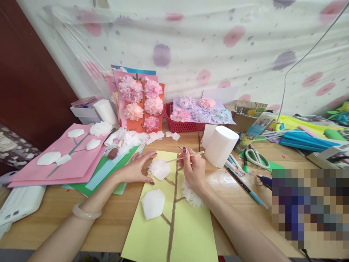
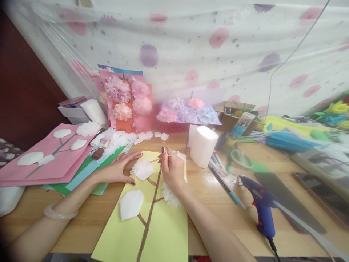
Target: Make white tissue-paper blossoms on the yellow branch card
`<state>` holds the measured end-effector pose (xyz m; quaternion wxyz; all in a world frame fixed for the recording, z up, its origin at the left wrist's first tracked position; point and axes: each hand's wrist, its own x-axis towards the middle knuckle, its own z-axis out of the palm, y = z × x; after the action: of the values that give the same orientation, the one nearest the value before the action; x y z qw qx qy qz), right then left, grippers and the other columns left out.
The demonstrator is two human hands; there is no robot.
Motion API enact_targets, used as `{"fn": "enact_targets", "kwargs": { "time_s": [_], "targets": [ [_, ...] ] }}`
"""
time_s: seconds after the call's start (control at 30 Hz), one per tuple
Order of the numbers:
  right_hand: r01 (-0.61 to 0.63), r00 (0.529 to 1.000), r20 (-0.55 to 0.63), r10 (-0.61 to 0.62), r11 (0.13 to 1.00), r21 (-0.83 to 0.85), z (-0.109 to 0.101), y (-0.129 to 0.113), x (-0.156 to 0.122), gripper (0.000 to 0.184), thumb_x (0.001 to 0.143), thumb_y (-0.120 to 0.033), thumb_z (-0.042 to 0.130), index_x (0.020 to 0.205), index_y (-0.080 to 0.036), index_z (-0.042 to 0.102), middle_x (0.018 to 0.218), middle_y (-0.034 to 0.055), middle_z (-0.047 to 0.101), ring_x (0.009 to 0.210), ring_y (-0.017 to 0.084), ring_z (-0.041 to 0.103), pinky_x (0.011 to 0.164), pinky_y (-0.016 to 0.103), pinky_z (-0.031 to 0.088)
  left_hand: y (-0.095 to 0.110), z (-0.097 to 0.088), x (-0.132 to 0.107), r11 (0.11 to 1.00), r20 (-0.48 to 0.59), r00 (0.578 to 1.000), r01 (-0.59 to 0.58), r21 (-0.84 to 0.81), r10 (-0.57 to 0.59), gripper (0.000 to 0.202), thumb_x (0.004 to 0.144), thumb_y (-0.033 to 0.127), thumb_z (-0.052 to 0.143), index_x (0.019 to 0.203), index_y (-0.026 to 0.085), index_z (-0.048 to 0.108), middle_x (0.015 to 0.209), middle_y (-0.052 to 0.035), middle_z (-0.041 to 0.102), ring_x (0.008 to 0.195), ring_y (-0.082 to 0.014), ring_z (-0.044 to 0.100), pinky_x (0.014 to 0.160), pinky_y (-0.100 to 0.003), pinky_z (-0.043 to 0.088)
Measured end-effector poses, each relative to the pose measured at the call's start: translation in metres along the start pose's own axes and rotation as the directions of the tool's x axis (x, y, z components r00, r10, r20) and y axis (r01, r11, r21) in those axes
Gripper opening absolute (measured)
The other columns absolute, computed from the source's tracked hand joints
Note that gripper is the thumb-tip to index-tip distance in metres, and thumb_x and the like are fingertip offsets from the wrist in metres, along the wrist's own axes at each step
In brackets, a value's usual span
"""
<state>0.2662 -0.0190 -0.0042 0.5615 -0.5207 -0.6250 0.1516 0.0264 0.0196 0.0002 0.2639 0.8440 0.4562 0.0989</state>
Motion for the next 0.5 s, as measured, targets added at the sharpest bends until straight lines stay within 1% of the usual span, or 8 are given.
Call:
{"fn": "enact_targets", "kwargs": {
  "time_s": [0.07, 0.13, 0.17, 0.23, 0.27, 0.33, 0.43, 0.5],
  "targets": [
    [-0.013, 1.0, 0.0, 0.013, 1.0, 0.011, 0.001, 0.001, -0.001, 0.051, 0.102, -0.049, 0.034, 0.07, -0.022, 0.061, 0.054, 0.001, 0.064, 0.05, 0.016, 0.061, 0.053, 0.026, 0.043, -0.003, -0.007, -0.001, 0.993, -0.03, 0.999, -0.015, -0.115, 0.011, 0.076, 0.076, 0.057, 0.069, 0.143, 0.029, 0.044, 0.151, -0.0074, 0.05, 0.143, -0.0296, 0.039, 0.118, -0.049, 0.028],
    [-0.022, 1.0, -0.001, 0.022, 1.0, 0.021, 0.002, 0.003, -0.002, 0.051, 0.102, -0.049, 0.033, 0.07, -0.022, 0.061, 0.055, 0.0015, 0.065, 0.051, 0.016, 0.062, 0.053, 0.026, 0.043, -0.009, -0.019, -0.001, 0.972, -0.146, 0.989, -0.018, -0.235, -0.017, 0.054, 0.087, 0.055, 0.054, 0.132, 0.025, 0.055, 0.137, -0.0075, 0.062, 0.131, -0.0265, 0.053, 0.109, -0.044, 0.042],
    [-0.024, 1.0, 0.0, 0.024, 0.999, 0.024, 0.003, 0.004, -0.002, 0.052, 0.102, -0.049, 0.033, 0.069, -0.022, 0.061, 0.056, 0.0018, 0.065, 0.052, 0.016, 0.062, 0.053, 0.026, 0.044, -0.013, -0.026, -0.001, 0.961, -0.242, 0.968, -0.01, -0.277, -0.06, 0.048, 0.089, 0.053, 0.049, 0.126, 0.023, 0.059, 0.127, -0.0079, 0.068, 0.121, -0.0259, 0.06, 0.102, -0.042, 0.047],
    [-0.023, 1.0, 0.005, 0.023, 0.999, 0.029, 0.003, 0.005, -0.002, 0.052, 0.102, -0.05, 0.032, 0.069, -0.022, 0.061, 0.058, 0.0022, 0.066, 0.053, 0.016, 0.063, 0.053, 0.026, 0.044, -0.023, -0.043, 0.0, 0.948, -0.446, 0.88, 0.015, -0.319, -0.164, 0.042, 0.088, 0.048, 0.048, 0.115, 0.02, 0.063, 0.103, -0.0074, 0.073, 0.095, -0.0232, 0.067, 0.083, -0.037, 0.053],
    [-0.022, 1.0, 0.009, 0.022, 0.999, 0.031, 0.003, 0.005, -0.002, 0.052, 0.102, -0.05, 0.032, 0.069, -0.022, 0.06, 0.059, 0.0023, 0.066, 0.053, 0.015, 0.063, 0.053, 0.026, 0.044, -0.027, -0.051, 0.001, 0.942, -0.531, 0.821, 0.024, -0.334, -0.209, 0.04, 0.085, 0.045, 0.049, 0.111, 0.018, 0.064, 0.093, -0.0061, 0.072, 0.083, -0.0205, 0.066, 0.074, -0.033, 0.053],
    [-0.021, 1.0, 0.017, 0.021, 0.999, 0.037, 0.003, 0.005, -0.001, 0.051, 0.102, -0.05, 0.031, 0.07, -0.022, 0.06, 0.06, 0.0022, 0.066, 0.053, 0.015, 0.063, 0.054, 0.025, 0.044, -0.036, -0.067, 0.004, 0.937, -0.625, 0.737, 0.033, -0.348, -0.258, 0.038, 0.082, 0.04, 0.048, 0.107, 0.015, 0.063, 0.078, -0.0025, 0.064, 0.067, -0.0154, 0.059, 0.062, -0.027, 0.047],
    [-0.025, 0.999, 0.031, 0.024, 0.998, 0.049, 0.003, 0.004, -0.002, 0.05, 0.102, -0.05, 0.032, 0.071, -0.022, 0.06, 0.059, 0.0017, 0.066, 0.052, 0.014, 0.064, 0.054, 0.025, 0.045, -0.043, -0.079, 0.012, 0.938, -0.669, 0.685, 0.061, -0.341, -0.288, 0.038, 0.078, 0.037, 0.048, 0.103, 0.012, 0.063, 0.065, 0.0027, 0.053, 0.057, -0.0123, 0.05, 0.055, -0.023, 0.039],
    [-0.03, 0.999, 0.037, 0.028, 0.998, 0.057, 0.003, 0.003, -0.002, 0.049, 0.102, -0.05, 0.033, 0.072, -0.021, 0.06, 0.057, 0.0013, 0.065, 0.052, 0.014, 0.063, 0.054, 0.025, 0.044, -0.046, -0.079, 0.02, 0.939, -0.671, 0.675, 0.096, -0.331, -0.306, 0.036, 0.074, 0.036, 0.054, 0.099, 0.011, 0.064, 0.058, 0.0047, 0.048, 0.053, -0.0116, 0.045, 0.052, -0.022, 0.034]
  ]
}}
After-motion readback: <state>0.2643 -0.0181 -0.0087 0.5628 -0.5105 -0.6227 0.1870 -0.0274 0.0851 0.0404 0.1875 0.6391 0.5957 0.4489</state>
